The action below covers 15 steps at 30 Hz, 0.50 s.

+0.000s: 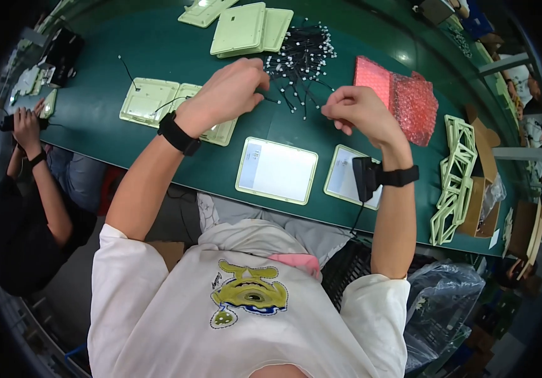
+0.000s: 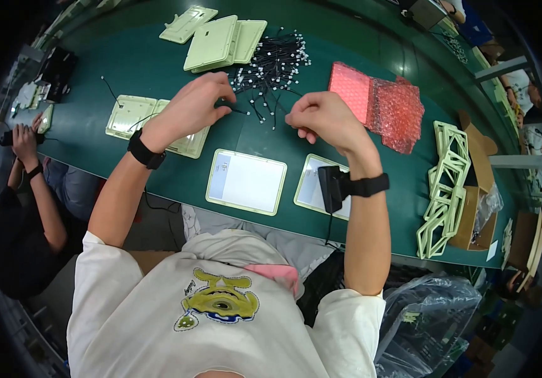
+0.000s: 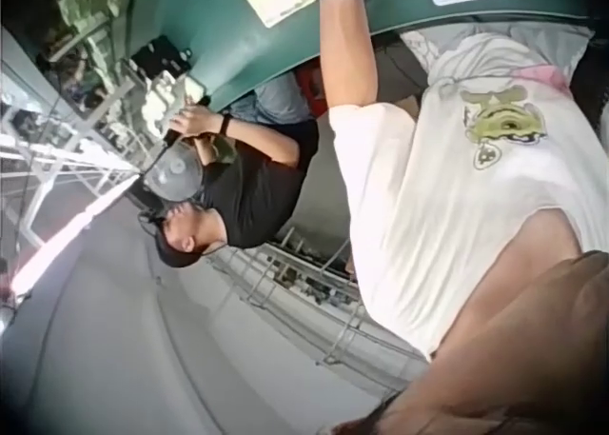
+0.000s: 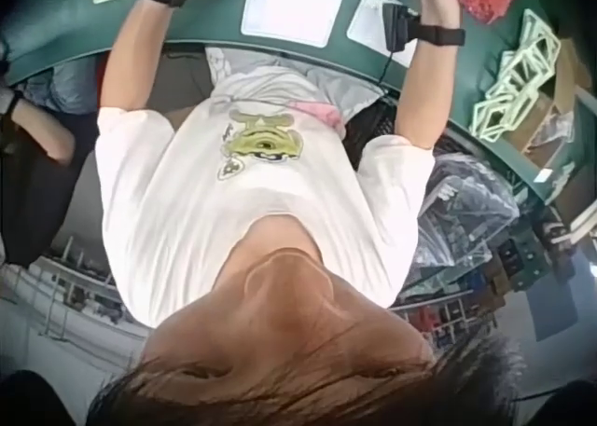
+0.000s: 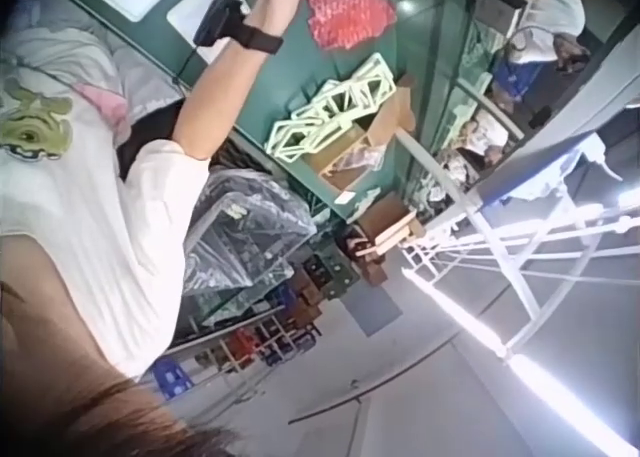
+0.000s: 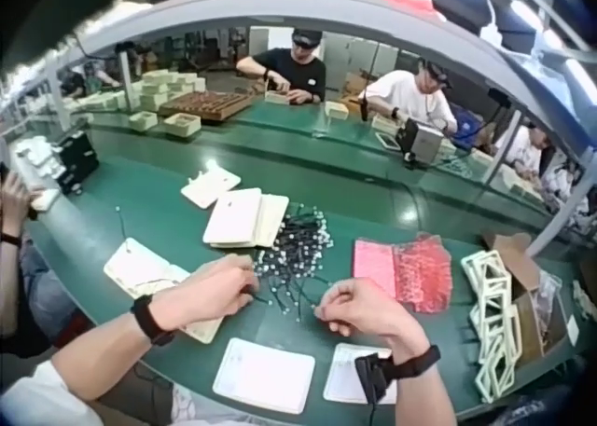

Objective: The person peels film from screens, inserts them into frames, and attaches wires. They then snap backplates onto the frames, set the units aside, and repeat the process with more components.

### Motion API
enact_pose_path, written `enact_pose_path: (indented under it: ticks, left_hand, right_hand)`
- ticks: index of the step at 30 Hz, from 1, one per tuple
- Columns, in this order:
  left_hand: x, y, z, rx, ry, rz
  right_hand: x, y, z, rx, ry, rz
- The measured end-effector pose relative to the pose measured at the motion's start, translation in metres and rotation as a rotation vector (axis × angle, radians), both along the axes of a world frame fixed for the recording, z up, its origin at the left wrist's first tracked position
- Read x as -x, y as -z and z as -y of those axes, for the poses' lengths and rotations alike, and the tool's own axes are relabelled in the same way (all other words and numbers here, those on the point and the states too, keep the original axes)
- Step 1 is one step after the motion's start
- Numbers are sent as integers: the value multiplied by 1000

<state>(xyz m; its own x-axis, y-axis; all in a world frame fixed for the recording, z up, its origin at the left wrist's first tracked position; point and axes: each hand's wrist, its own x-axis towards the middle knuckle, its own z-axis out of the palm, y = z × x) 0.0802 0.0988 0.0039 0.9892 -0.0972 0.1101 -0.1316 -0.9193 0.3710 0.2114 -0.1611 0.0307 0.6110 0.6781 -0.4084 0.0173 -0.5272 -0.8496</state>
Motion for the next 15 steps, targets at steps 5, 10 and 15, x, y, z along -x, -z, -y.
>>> enact_pose_path:
  ticks: [5, 10, 15]
  left_hand:
    - [-14, 10, 13, 21, 141, -21]
    - [-23, 24, 10, -193, 274, 74]
    - [-18, 18, 9, -284, 298, 128]
  right_hand:
    - [14, -5, 54, -318, 128, -193]
    - [43, -10, 93, -537, 376, -264]
    - [64, 6, 117, -469, 468, -252]
